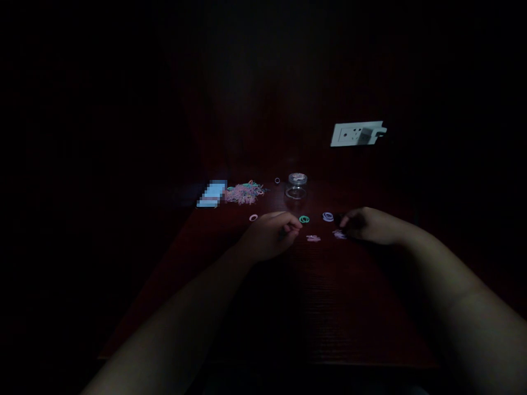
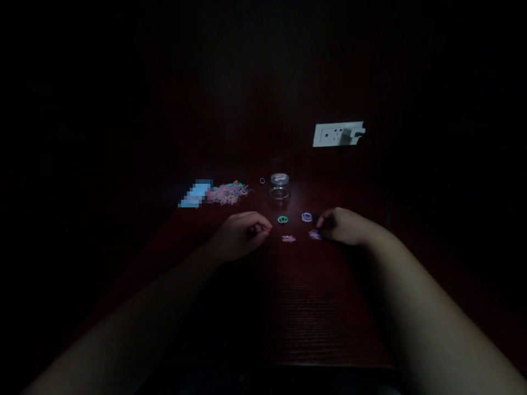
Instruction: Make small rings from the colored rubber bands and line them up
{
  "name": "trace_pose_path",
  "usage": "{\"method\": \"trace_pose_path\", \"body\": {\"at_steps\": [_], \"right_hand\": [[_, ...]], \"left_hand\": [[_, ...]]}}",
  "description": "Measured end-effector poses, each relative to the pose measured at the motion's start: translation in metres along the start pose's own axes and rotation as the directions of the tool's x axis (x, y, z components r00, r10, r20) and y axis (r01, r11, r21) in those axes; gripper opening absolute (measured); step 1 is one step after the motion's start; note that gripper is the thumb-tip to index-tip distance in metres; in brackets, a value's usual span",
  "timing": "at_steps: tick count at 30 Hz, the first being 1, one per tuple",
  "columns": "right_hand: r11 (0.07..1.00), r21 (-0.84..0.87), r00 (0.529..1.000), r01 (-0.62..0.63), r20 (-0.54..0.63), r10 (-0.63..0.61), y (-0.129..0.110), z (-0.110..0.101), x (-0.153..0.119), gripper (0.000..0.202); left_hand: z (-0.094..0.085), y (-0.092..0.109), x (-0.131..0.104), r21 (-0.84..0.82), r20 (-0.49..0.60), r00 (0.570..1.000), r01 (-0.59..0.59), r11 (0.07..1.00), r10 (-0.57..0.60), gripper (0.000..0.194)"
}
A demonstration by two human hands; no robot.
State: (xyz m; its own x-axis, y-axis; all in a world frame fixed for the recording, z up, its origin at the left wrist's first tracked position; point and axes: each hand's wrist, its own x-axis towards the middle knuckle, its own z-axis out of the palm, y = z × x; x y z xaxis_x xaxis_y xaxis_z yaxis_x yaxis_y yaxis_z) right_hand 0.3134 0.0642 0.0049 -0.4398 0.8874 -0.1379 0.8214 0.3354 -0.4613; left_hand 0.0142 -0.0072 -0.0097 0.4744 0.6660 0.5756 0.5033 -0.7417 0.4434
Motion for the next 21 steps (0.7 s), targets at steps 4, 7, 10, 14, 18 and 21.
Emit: {"method": "trace_pose_path", "body": {"at_steps": [4, 7, 10, 14, 18, 21], "right_hand": [[0.996, 0.072, 0.999, 0.047, 0.025, -0.049, -0.005, 0.000, -0.004, 0.027], [0.993, 0.079, 0.994, 0.087, 0.052, -0.091, -0.008, 0.001, -0.005, 0.031], [0.993, 0.050, 0.992, 0.106, 0.061, -0.109, -0.006, 0.003, -0.004, 0.036], [0.995, 0.023, 0.993, 0.100, 0.065, -0.101, -0.002, 0.004, 0.001, 0.028], [0.996, 0.005, 0.994, 0.089, 0.056, -0.089, 0.000, 0.005, 0.004, 0.017], [0.997, -0.002, 0.995, 0.081, 0.053, -0.081, 0.003, 0.006, 0.006, 0.016]], "left_hand": [[0.000, 0.000, 0.000, 0.008, -0.005, 1.000, 0.001, 1.000, -0.001, 0.014], [0.000, 0.000, 0.000, 0.013, -0.007, 1.000, 0.003, 1.000, -0.003, 0.014], [0.000, 0.000, 0.000, 0.018, 0.001, 1.000, 0.011, 1.000, -0.011, 0.014], [-0.001, 0.001, 0.001, 0.015, 0.005, 1.000, 0.012, 1.000, -0.012, 0.013], [-0.001, 0.001, 0.000, 0.011, -0.002, 1.000, 0.015, 1.000, -0.015, 0.013], [-0.001, 0.001, -0.001, 0.013, -0.003, 1.000, 0.011, 1.000, -0.011, 0.014]]}}
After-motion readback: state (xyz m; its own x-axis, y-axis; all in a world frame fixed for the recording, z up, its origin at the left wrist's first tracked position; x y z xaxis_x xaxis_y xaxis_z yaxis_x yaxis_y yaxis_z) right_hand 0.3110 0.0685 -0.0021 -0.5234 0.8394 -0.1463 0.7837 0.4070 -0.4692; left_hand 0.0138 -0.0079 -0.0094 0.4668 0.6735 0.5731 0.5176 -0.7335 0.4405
